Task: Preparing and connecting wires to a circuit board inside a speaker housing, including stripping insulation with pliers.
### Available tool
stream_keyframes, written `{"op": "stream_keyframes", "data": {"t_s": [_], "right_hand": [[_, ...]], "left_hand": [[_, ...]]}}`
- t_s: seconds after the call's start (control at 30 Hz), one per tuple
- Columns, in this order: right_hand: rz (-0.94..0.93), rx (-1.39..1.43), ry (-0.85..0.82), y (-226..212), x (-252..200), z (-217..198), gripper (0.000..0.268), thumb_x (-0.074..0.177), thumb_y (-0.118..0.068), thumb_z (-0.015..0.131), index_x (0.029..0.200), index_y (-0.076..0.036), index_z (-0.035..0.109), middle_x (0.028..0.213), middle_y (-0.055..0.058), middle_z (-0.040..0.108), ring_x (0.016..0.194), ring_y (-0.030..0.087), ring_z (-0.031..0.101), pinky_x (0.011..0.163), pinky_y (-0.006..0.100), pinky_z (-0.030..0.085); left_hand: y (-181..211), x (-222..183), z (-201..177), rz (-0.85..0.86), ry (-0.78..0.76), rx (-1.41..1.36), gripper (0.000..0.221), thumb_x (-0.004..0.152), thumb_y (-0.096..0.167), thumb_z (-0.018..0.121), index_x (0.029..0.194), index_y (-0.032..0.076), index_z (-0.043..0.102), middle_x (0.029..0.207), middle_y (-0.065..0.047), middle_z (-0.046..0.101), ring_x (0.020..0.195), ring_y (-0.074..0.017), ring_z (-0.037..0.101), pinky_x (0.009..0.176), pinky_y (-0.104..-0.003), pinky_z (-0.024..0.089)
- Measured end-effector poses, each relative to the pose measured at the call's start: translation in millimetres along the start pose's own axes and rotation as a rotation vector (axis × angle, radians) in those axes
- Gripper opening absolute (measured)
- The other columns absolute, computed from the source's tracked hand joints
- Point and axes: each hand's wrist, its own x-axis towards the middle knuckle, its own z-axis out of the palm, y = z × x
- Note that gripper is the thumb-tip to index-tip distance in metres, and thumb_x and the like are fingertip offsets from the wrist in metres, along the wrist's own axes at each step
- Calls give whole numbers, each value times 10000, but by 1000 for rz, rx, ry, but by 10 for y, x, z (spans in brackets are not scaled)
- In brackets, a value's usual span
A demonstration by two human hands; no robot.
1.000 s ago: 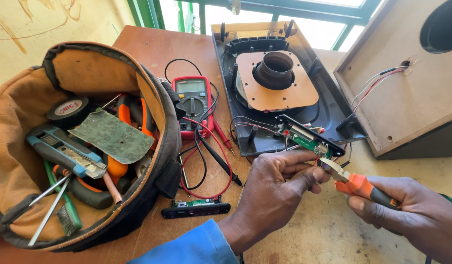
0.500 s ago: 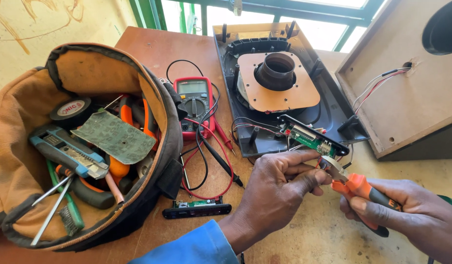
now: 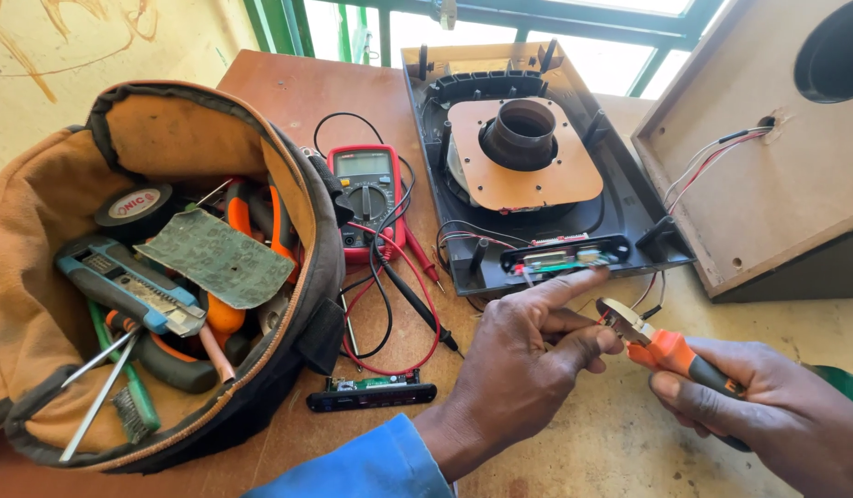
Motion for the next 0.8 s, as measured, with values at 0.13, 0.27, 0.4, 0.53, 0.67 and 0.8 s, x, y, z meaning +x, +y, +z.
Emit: {"op": "stream_keyframes", "data": {"t_s": [0.13, 0.27, 0.4, 0.53, 0.67, 0.8], "right_hand": [[-123, -114, 76, 170, 23, -132, 296, 895, -268, 769, 1032, -114, 982, 710, 113, 446, 632, 250, 423, 622, 357, 324], [-129, -213, 258, 449, -41, -259, 396, 773, -222, 822, 1116, -230, 1020, 893, -25, 955, 885, 95, 782, 838, 262, 506], [-437, -696, 256, 1221, 266, -472, 368, 798, -602, 762, 626, -285, 694, 600, -107, 620, 543, 75, 672, 593, 226, 522], [-205, -1078, 364, 962, 26, -322, 332, 780, -783, 575, 923, -488, 627, 950, -234, 643, 1020, 12, 680, 776, 330, 614], [-214, -1086, 445, 699, -147, -257, 501, 788, -831, 517, 1112, -462, 616, 1133, -176, 612, 1179, 81, 636, 844, 378, 635], [-347, -1185, 596, 712, -158, -224, 504, 811, -819, 526, 925, -330, 569, 956, -85, 631, 1014, 165, 681, 740, 388, 616]], "left_hand": [[176, -12, -10, 33, 68, 48, 459, 904, 123, 655, 1352, 27, 625, 877, -107, 785, 706, -131, 716, 718, -252, 598], [245, -14, 24, 115, 80, -211, 299, 934, 95, 670, 1201, -39, 668, 931, -193, 757, 901, -207, 756, 834, -322, 675], [438, -144, 82, 190, 66, 13, 248, 922, 227, 672, 1107, 66, 709, 932, -87, 814, 850, -117, 774, 670, -202, 524], [535, -326, 218, 496, -75, 190, 139, 1027, 203, 602, 1056, 89, 675, 953, -30, 764, 850, -143, 749, 786, -294, 595], [367, -398, 203, 862, -489, 393, 288, 1177, 200, 384, 1216, -2, 585, 1041, -187, 691, 1006, -340, 760, 938, -441, 627], [-168, -511, 225, 681, -747, 556, 399, 1203, 285, 268, 1440, 88, 522, 1420, -86, 649, 1313, -274, 696, 1100, -396, 539]]}}
